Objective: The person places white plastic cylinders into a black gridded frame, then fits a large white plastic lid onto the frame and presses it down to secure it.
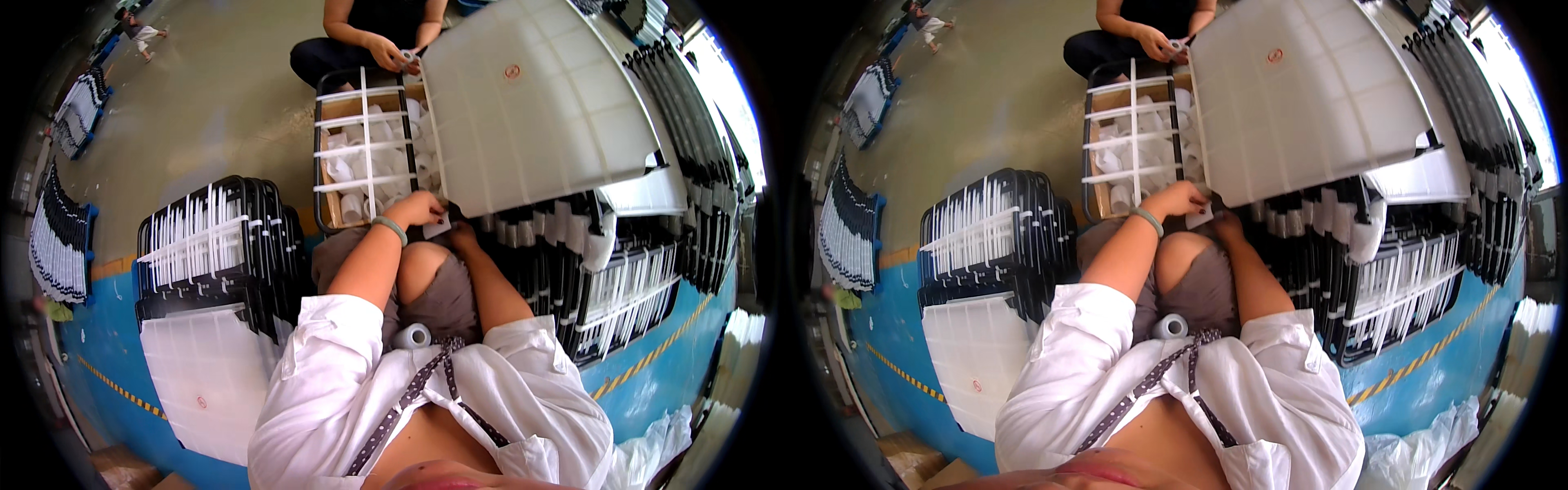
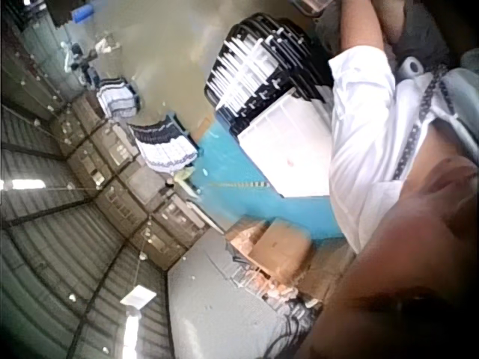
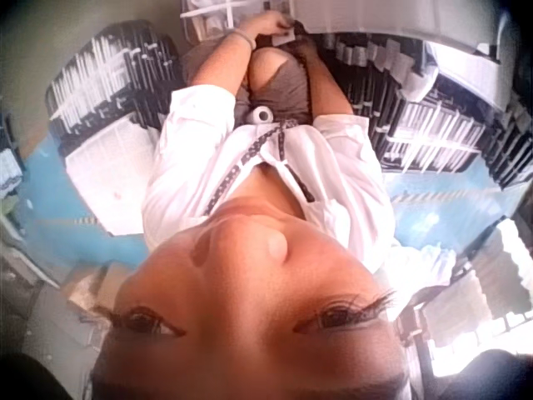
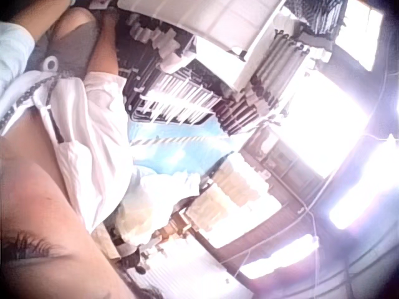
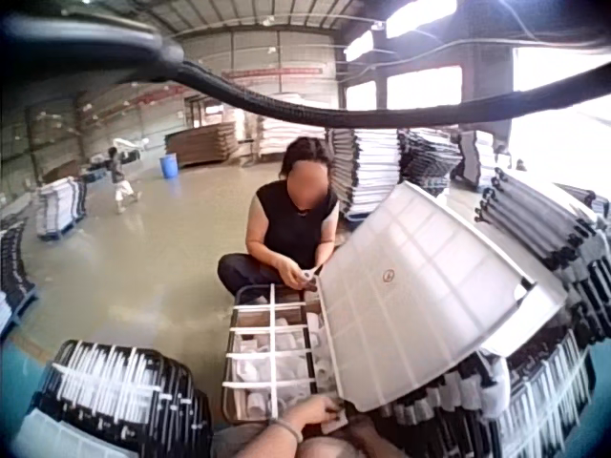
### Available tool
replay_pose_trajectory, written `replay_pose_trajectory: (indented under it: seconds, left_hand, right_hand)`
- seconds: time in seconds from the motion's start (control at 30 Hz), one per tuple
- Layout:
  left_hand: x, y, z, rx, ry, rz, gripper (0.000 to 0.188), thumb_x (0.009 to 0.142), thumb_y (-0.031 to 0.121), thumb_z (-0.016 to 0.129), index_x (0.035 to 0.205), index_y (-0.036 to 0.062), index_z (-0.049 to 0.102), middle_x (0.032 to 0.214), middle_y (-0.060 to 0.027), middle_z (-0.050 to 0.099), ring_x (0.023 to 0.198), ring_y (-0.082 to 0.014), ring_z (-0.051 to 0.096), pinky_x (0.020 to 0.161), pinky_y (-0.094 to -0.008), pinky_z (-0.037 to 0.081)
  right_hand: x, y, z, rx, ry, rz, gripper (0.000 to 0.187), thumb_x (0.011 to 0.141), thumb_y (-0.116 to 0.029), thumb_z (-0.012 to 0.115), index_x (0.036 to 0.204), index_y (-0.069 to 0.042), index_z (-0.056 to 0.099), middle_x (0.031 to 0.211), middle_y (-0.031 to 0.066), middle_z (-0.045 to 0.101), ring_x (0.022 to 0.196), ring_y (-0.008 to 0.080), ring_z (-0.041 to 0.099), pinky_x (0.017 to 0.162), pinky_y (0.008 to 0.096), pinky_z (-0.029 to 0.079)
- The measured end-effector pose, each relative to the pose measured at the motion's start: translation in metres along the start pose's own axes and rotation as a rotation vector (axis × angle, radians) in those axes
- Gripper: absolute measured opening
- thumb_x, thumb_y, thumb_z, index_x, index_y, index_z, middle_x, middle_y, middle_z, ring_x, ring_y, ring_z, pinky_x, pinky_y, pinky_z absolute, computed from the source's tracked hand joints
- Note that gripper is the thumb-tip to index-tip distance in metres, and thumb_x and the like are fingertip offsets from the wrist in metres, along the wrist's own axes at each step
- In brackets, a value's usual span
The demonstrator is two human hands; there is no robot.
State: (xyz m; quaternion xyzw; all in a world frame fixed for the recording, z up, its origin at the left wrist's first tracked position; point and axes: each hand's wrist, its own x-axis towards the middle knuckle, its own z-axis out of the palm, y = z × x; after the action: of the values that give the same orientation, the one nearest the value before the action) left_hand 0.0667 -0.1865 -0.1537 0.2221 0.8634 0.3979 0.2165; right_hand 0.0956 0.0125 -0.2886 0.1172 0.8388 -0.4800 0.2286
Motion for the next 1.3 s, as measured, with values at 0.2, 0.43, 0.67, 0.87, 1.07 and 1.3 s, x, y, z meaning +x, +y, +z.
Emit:
replay_pose_trajectory:
  seconds: [0.2, 0.43, 0.67, 0.87, 1.07, 1.3]
  left_hand:
    - [-0.007, -0.001, 0.005, 0.122, 0.159, 0.040, 0.039, 0.058, 0.021, 0.079, 0.092, 0.0057, 0.069, 0.088, -0.0144, 0.066, 0.081, -0.0299, 0.063, 0.073, -0.0365, 0.050]
    - [-0.005, 0.011, 0.011, 0.145, 0.143, 0.107, 0.043, 0.062, 0.010, 0.075, 0.102, 0.0031, 0.062, 0.097, -0.0170, 0.064, 0.091, -0.0326, 0.062, 0.077, -0.0365, 0.049]
    - [-0.008, 0.006, 0.015, 0.190, 0.125, 0.131, 0.036, 0.065, 0.017, 0.075, 0.096, 0.0016, 0.063, 0.085, -0.0188, 0.063, 0.079, -0.0328, 0.062, 0.069, -0.0367, 0.048]
    - [-0.010, 0.007, 0.017, 0.323, 0.120, 0.187, 0.036, 0.066, 0.020, 0.073, 0.096, 0.0032, 0.064, 0.080, -0.0192, 0.063, 0.076, -0.0346, 0.061, 0.066, -0.0375, 0.048]
    - [-0.008, 0.013, 0.024, 0.374, 0.166, 0.083, 0.032, 0.066, 0.026, 0.071, 0.093, 0.0072, 0.067, 0.083, -0.0173, 0.063, 0.079, -0.0348, 0.060, 0.071, -0.0406, 0.050]
    - [-0.008, 0.009, 0.017, 0.338, 0.253, 0.133, 0.024, 0.063, 0.018, 0.070, 0.081, 0.0025, 0.066, 0.075, -0.0198, 0.061, 0.074, -0.0358, 0.061, 0.064, -0.0407, 0.049]
  right_hand:
    - [-0.016, -0.029, 0.010, -0.106, -0.026, -0.038, 0.039, 0.070, -0.020, 0.065, 0.104, -0.003, 0.061, 0.098, 0.0162, 0.064, 0.091, 0.0269, 0.061, 0.079, 0.0366, 0.047]
    - [-0.024, -0.030, 0.001, 0.062, 0.031, -0.150, 0.037, 0.078, -0.027, 0.055, 0.108, -0.007, 0.060, 0.108, 0.0187, 0.061, 0.100, 0.0331, 0.058, 0.085, 0.0387, 0.046]
    - [-0.034, -0.039, -0.004, -0.066, 0.101, -0.188, 0.037, 0.076, -0.031, 0.058, 0.104, -0.008, 0.063, 0.104, 0.0175, 0.063, 0.100, 0.0331, 0.059, 0.084, 0.0393, 0.046]
    - [-0.032, -0.038, -0.003, -0.218, -0.051, -0.114, 0.038, 0.075, -0.036, 0.060, 0.100, -0.007, 0.065, 0.103, 0.0168, 0.063, 0.097, 0.0330, 0.060, 0.084, 0.0394, 0.047]
    - [-0.037, -0.034, -0.004, -0.374, 0.011, -0.111, 0.037, 0.075, -0.037, 0.061, 0.097, -0.008, 0.066, 0.101, 0.0170, 0.063, 0.096, 0.0331, 0.060, 0.083, 0.0393, 0.048]
    - [-0.038, -0.062, -0.011, -0.473, -0.122, -0.241, 0.034, 0.071, -0.032, 0.062, 0.092, -0.007, 0.067, 0.096, 0.0191, 0.064, 0.088, 0.0330, 0.063, 0.077, 0.0404, 0.050]
